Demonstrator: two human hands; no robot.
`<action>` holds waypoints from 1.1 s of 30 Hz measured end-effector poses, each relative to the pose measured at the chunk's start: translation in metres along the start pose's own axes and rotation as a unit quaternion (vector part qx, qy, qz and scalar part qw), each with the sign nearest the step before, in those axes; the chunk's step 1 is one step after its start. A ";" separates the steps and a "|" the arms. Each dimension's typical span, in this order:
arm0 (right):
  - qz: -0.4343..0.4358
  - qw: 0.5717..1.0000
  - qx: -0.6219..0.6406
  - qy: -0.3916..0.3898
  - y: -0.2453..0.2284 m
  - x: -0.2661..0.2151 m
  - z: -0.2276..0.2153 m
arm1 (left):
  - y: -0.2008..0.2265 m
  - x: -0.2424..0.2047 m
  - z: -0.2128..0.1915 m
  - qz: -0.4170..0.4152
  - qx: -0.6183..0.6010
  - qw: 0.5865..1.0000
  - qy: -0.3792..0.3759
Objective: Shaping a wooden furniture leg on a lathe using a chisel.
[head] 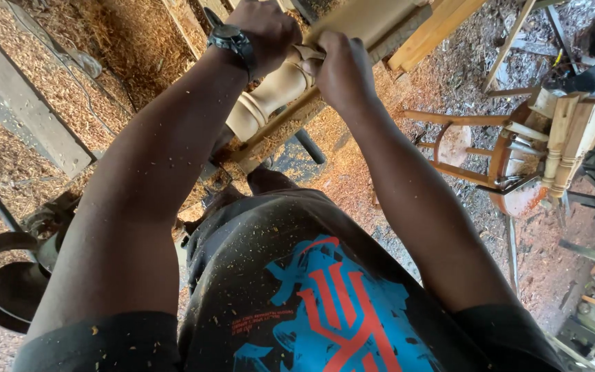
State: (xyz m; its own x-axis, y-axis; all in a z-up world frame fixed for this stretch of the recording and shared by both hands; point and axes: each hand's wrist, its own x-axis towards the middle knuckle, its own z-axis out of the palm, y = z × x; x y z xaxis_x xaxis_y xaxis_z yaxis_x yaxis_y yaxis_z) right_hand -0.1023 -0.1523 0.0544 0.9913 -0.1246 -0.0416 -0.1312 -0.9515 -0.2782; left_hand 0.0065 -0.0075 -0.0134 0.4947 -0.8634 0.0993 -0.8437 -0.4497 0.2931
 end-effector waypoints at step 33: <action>-0.111 0.982 0.150 0.002 0.017 0.003 -0.024 | -0.004 -0.033 -0.037 0.110 -0.016 0.990 0.090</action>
State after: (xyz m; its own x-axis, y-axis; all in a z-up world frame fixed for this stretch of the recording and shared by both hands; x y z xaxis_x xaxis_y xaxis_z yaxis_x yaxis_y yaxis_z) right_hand -0.1014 -0.1756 0.0722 0.9957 0.0748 0.0551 0.0928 -0.8298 -0.5503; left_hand 0.0011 0.0310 0.0179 0.3321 -0.8832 0.3311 -0.9293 -0.2461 0.2754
